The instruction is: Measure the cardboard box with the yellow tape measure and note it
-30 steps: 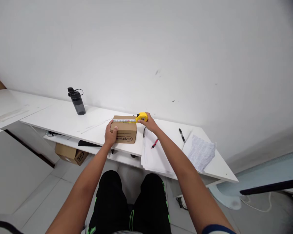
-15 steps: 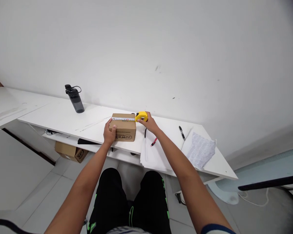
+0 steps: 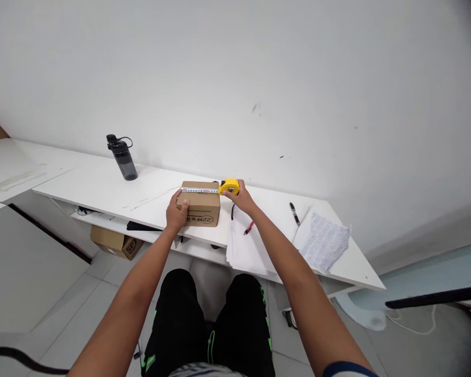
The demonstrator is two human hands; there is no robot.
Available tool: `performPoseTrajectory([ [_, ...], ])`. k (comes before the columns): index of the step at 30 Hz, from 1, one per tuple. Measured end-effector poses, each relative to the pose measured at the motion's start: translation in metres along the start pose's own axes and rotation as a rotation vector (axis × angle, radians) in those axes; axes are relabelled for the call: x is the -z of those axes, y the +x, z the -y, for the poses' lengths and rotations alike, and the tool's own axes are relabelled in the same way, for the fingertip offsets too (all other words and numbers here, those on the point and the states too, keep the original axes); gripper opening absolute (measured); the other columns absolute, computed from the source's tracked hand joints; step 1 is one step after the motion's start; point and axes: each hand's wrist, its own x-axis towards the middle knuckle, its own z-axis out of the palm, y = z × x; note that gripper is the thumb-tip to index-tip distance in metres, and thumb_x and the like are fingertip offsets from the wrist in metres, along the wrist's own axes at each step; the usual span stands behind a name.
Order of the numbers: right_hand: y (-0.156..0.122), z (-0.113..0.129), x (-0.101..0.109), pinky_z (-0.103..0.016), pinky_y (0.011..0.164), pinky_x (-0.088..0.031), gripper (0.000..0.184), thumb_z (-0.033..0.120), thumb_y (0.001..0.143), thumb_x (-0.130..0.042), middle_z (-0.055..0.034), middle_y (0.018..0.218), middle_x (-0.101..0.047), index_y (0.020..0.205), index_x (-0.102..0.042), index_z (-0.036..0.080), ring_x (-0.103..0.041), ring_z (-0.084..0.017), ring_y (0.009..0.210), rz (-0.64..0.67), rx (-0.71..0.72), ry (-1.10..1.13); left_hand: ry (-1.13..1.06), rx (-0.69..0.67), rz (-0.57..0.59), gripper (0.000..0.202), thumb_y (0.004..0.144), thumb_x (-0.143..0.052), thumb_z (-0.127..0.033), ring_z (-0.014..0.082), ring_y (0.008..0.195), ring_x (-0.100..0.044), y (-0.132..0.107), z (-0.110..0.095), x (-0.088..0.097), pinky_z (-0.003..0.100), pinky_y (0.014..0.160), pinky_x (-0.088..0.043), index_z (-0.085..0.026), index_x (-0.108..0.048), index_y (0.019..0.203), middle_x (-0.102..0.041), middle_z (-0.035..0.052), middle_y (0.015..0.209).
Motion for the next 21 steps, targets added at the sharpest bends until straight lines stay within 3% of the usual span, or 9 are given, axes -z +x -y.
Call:
performPoseTrajectory([
  [21, 0.0028, 0.0017, 0.0027, -0.034, 0.080, -0.050, 0.058, 0.055, 0.073, -0.077, -0.0022, 0.103, -0.063, 0.108, -0.041, 0.025, -0.059, -0.019, 0.092, 0.015, -0.007, 0.034, -0.038, 0.004, -0.019, 0.054, 0.092, -0.054, -0.047, 0.0282, 0.131, -0.057, 0.0009, 0.0012, -0.0042, 0.044, 0.114, -0.044, -0.023, -0.056, 0.140, -0.061, 0.0081, 0.143],
])
